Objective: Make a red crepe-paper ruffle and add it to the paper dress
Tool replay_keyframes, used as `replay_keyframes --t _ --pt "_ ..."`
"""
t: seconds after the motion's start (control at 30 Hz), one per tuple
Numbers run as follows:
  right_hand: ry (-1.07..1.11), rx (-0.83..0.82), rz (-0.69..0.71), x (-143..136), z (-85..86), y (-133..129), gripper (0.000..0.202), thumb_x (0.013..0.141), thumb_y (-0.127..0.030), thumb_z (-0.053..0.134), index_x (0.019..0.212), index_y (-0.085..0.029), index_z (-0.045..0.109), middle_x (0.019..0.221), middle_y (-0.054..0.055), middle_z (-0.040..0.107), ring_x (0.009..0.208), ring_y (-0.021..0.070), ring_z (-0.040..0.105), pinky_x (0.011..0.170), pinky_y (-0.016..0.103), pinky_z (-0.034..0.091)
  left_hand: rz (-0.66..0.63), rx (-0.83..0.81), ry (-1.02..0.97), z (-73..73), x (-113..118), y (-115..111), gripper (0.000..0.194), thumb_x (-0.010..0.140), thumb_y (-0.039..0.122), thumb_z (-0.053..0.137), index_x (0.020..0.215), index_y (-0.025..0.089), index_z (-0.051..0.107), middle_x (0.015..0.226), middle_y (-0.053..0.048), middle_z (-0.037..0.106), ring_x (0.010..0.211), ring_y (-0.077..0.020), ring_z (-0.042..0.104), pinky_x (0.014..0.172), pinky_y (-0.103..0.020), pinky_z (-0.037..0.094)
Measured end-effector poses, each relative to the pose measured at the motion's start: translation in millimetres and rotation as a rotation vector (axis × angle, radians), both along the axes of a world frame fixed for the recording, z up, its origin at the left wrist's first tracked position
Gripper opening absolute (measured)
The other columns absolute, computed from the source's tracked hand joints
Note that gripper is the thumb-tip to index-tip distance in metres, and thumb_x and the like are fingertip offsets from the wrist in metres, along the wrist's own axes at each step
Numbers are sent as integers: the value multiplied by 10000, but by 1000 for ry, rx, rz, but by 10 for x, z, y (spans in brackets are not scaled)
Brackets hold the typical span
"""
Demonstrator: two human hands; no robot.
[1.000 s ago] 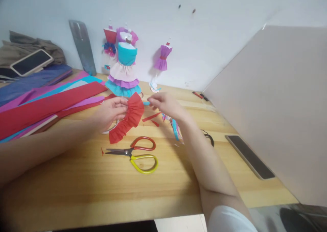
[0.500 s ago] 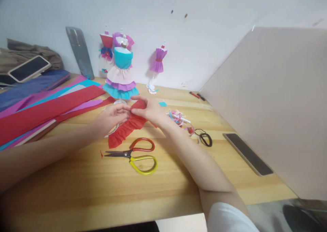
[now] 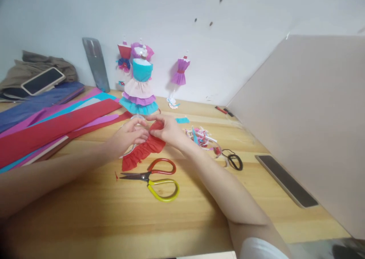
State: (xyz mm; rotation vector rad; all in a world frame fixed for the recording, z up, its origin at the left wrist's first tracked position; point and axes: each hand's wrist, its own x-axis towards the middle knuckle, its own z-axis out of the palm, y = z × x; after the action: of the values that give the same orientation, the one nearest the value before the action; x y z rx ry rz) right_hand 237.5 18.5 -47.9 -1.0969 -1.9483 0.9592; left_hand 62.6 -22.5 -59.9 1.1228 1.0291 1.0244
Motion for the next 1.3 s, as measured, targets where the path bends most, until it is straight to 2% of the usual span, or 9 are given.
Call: replay_keyframes --t 0.13,0.3,0.5,0.63,0.77,0.9,1.0,1.13,1.3 --pt "85 0 17 -23 -28 -16 391 672 -184 668 1052 -166 756 776 5 697 728 164 628 706 298 513 18 -15 -75 37 -3 3 152 851 123 607 910 210 498 743 23 631 673 -101 615 658 -221 469" --pt "142 4 22 -64 21 -82 316 652 -189 661 950 -178 764 828 21 720 734 158 628 712 296 515 -4 -42 -155 47 -45 21 181 819 177 685 884 189 516 903 -11 630 762 -129 648 675 -262 515" --pt "149 18 68 -130 73 -225 319 676 -200 650 973 -198 766 819 18 709 726 160 630 717 306 523 -97 -149 -263 -11 -101 129 141 788 148 688 883 145 584 906 -52 655 813 -144 659 735 -276 529" --pt "105 90 123 -172 84 -336 343 692 -154 602 985 -209 771 839 17 719 774 168 642 769 324 527 -126 -89 -237 -51 -115 157 127 789 176 684 900 125 649 932 -69 674 853 -147 651 782 -266 517" --pt "132 77 132 -170 134 -379 300 711 -174 631 974 -214 769 839 20 721 801 179 653 787 332 524 -115 47 -45 -36 -122 158 112 793 194 646 878 134 688 928 -62 689 877 -162 648 783 -271 507" --pt "195 0 68 -116 161 -292 220 697 -260 706 902 -209 763 897 38 729 838 188 660 752 320 521 -82 155 407 14 -173 196 58 739 148 600 742 152 658 688 -7 614 646 -139 570 612 -260 450" --pt "227 -105 18 -67 147 -202 232 666 -279 737 885 -203 754 868 30 725 777 171 646 696 302 507 -180 105 663 17 -221 225 104 689 86 569 723 176 610 593 25 569 541 -130 511 523 -251 375" --pt "242 -176 -7 -25 120 -126 212 656 -267 741 859 -206 742 869 19 733 792 171 654 720 302 511 -245 156 750 -32 -244 226 217 653 29 535 768 209 571 630 27 623 605 -160 556 604 -277 389" --pt "252 -160 -44 3 95 -64 181 657 -269 742 831 -216 740 872 15 733 813 178 658 737 308 520 -172 338 909 -56 -247 198 153 709 92 603 682 220 525 664 -7 543 691 -206 519 708 -339 342"
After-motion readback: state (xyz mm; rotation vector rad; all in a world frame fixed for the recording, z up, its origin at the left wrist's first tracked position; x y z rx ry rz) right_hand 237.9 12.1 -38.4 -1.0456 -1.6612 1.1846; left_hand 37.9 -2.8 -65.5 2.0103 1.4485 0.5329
